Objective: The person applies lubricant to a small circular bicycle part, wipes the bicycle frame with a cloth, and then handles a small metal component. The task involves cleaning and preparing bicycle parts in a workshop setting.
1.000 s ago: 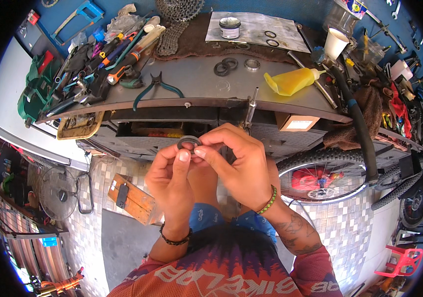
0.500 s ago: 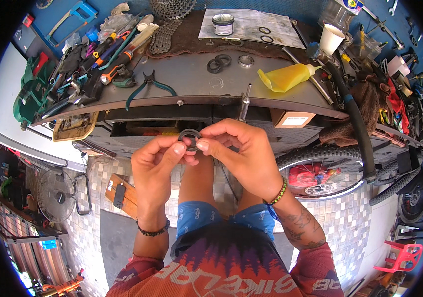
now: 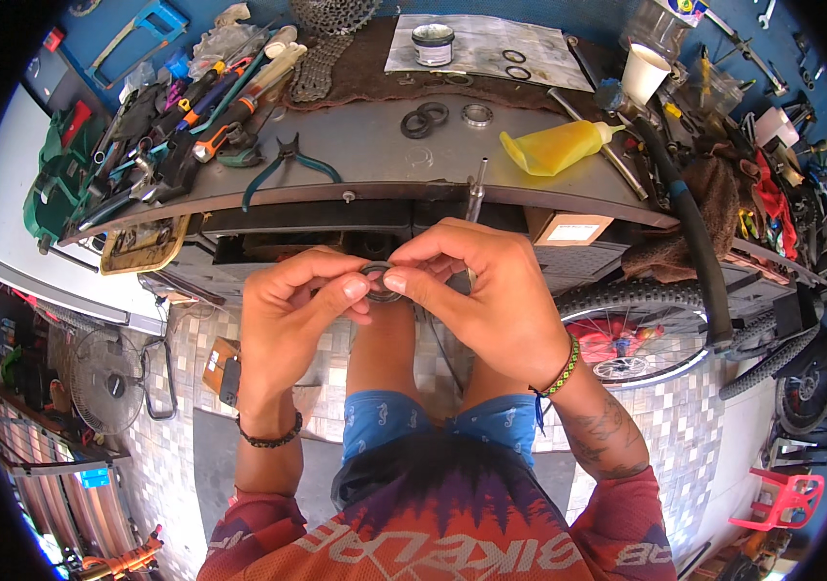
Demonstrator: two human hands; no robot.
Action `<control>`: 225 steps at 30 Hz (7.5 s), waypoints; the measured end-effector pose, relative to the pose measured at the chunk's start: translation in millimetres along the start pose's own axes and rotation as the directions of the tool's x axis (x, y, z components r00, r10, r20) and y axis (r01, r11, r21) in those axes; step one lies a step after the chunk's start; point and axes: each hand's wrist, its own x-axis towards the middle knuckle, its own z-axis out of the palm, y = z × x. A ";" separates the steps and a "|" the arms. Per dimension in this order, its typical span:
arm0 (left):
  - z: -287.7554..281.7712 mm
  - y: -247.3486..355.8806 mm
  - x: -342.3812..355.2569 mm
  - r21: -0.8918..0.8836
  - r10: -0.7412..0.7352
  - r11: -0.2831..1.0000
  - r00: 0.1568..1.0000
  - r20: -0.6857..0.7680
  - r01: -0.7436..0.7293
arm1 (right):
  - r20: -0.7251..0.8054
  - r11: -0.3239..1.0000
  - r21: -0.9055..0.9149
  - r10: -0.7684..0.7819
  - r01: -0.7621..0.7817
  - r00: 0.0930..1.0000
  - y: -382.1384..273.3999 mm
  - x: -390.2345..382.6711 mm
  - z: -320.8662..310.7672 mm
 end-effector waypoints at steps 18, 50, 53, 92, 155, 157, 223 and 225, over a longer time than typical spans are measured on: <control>3.9 1.6 -6.8 0.024 0.016 1.000 0.995 0.100 -0.018 | 0.094 0.967 -0.209 -0.128 0.145 0.987 -8.9 -0.9 -11.7; -9.9 3.9 -7.8 0.084 0.036 0.996 0.997 0.064 -0.041 | 0.112 0.995 -0.006 0.101 -0.101 0.989 -28.0 20.7 -9.5; -8.6 9.1 -7.7 0.068 0.044 0.997 0.997 0.058 -0.048 | 0.136 0.990 0.066 0.115 -0.125 0.984 -25.0 20.2 -7.8; 14.1 -17.8 -15.9 0.035 0.195 0.981 0.976 -0.100 -0.193 | -0.108 0.987 0.099 -0.117 0.128 0.987 16.1 1.7 27.7; 8.9 -9.5 -22.3 0.428 0.509 0.769 0.860 0.040 -0.474 | 0.072 0.843 -0.371 -0.393 0.390 0.917 -12.0 -12.9 5.1; 13.2 -15.5 -24.6 0.370 0.441 0.841 0.896 -0.045 -0.395 | 0.056 0.835 -0.395 -0.395 0.383 0.917 -10.3 -12.9 7.1; 24.4 -25.6 -10.3 -0.153 0.146 0.976 0.986 -0.081 -0.157 | -0.050 0.895 0.446 0.059 -0.030 0.997 18.1 -13.1 6.1; 23.4 -24.1 -9.6 -0.182 0.090 0.978 0.993 -0.082 -0.103 | -0.055 0.904 0.426 0.064 -0.035 0.996 19.1 -13.5 4.6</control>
